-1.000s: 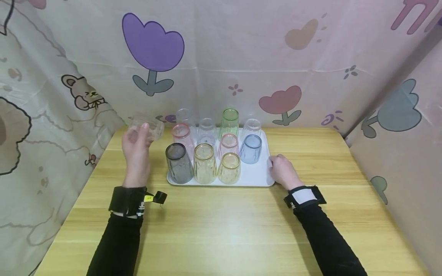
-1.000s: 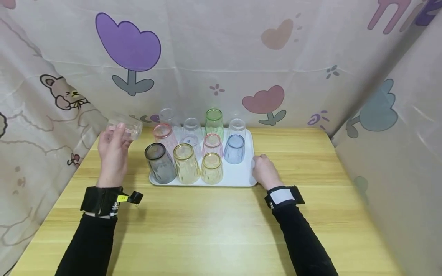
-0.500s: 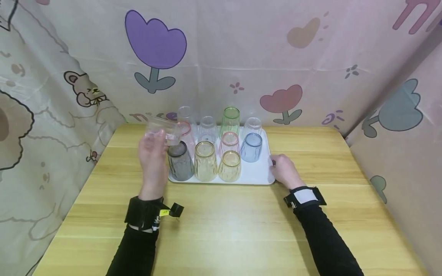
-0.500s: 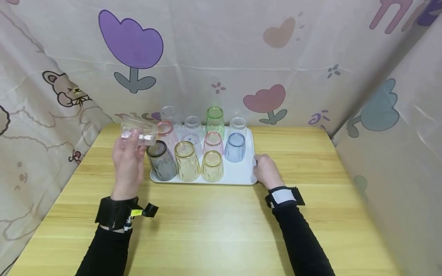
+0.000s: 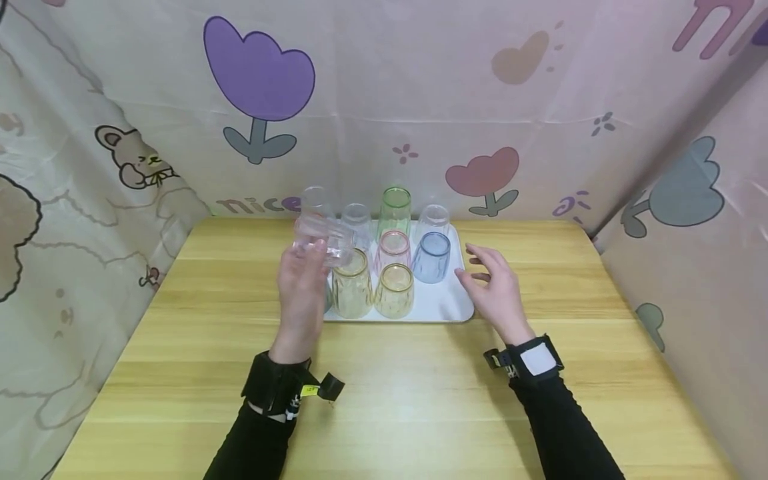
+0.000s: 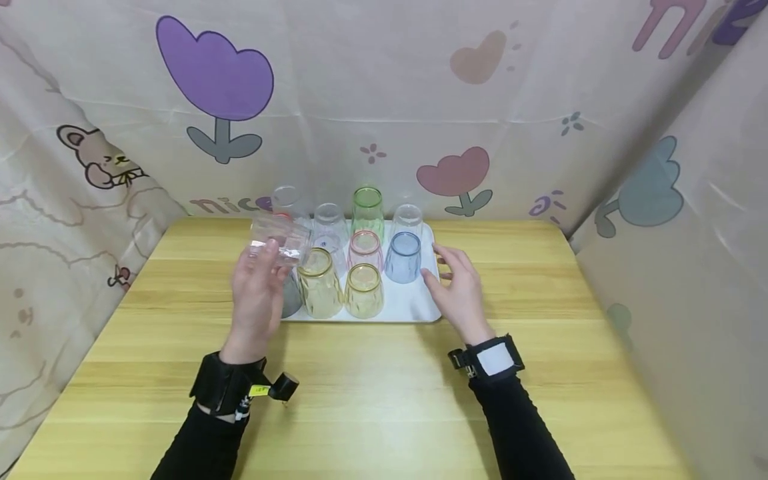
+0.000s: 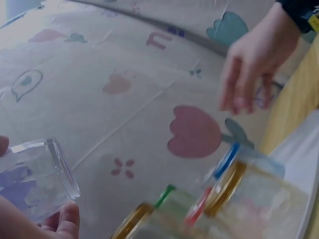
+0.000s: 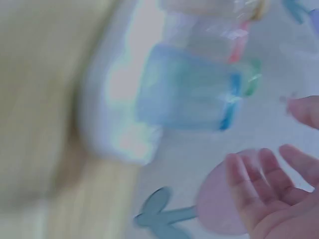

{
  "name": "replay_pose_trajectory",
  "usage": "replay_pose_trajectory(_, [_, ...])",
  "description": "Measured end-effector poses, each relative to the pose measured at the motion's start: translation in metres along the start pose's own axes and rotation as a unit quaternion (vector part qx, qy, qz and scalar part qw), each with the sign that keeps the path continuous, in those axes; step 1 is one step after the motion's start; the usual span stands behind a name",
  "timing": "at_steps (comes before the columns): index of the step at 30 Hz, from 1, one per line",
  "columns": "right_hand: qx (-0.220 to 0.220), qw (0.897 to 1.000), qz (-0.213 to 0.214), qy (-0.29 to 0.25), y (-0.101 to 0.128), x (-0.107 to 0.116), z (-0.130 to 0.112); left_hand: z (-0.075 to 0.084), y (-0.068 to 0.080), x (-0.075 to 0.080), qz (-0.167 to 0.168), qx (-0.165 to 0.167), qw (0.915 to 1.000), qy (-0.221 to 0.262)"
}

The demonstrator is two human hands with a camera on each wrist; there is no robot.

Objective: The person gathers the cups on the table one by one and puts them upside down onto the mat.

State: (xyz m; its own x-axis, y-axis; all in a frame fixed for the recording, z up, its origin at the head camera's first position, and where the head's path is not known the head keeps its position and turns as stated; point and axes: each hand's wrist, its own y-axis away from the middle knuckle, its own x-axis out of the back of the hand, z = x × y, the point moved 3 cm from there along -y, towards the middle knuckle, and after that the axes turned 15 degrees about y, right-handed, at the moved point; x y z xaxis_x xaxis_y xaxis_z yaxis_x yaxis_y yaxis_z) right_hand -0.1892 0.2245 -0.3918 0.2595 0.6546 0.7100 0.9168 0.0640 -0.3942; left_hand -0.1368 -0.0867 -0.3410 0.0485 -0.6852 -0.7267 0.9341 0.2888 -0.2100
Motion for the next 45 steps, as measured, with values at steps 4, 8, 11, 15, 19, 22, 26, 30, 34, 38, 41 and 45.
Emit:
replay_pose_trajectory(4, [0.062, 0.994, 0.035, -0.079, 0.002, 0.004, -0.033, -0.007, 0.003, -0.011, -0.032, 0.018, 0.9989, 0.03])
replay_pose_trajectory(8, [0.115, 0.982, 0.046, -0.14, 0.006, 0.001, -0.06, -0.018, 0.008, -0.021, -0.028, 0.053, 0.9975, 0.036])
replay_pose_trajectory(11, [0.138, 0.974, 0.045, -0.174, 0.007, -0.003, -0.075, -0.028, 0.011, -0.028, -0.024, 0.076, 0.9958, 0.045])
replay_pose_trajectory(15, [0.16, 0.965, 0.046, -0.201, 0.008, -0.007, -0.088, -0.042, 0.016, -0.036, -0.029, 0.098, 0.9927, 0.064])
replay_pose_trajectory(19, [0.181, 0.957, 0.056, -0.219, 0.01, -0.008, -0.095, -0.052, 0.02, -0.04, -0.028, 0.116, 0.9904, 0.07])
replay_pose_trajectory(22, [0.198, 0.953, 0.062, -0.221, 0.011, -0.009, -0.097, -0.056, 0.023, -0.043, -0.03, 0.128, 0.9891, 0.067])
replay_pose_trajectory(26, [0.218, 0.948, 0.069, -0.221, 0.011, -0.01, -0.098, -0.059, 0.025, -0.045, -0.04, 0.139, 0.9872, 0.066])
replay_pose_trajectory(30, [0.231, 0.943, 0.077, -0.225, 0.012, -0.011, -0.099, -0.06, 0.025, -0.045, -0.049, 0.143, 0.9864, 0.064])
replay_pose_trajectory(34, [0.237, 0.94, 0.083, -0.233, 0.012, -0.011, -0.099, -0.06, 0.026, -0.045, -0.057, 0.147, 0.9859, 0.058])
replay_pose_trajectory(38, [0.242, 0.936, 0.088, -0.239, 0.011, -0.007, -0.099, -0.058, 0.027, -0.044, -0.056, 0.147, 0.9862, 0.05])
replay_pose_trajectory(41, [0.241, 0.936, 0.095, -0.237, 0.011, -0.003, -0.097, -0.056, 0.029, -0.04, -0.056, 0.146, 0.9869, 0.038])
replay_pose_trajectory(45, [0.223, 0.94, 0.106, -0.234, 0.01, 0.006, -0.093, -0.048, 0.029, -0.032, -0.05, 0.13, 0.9902, 0.008])
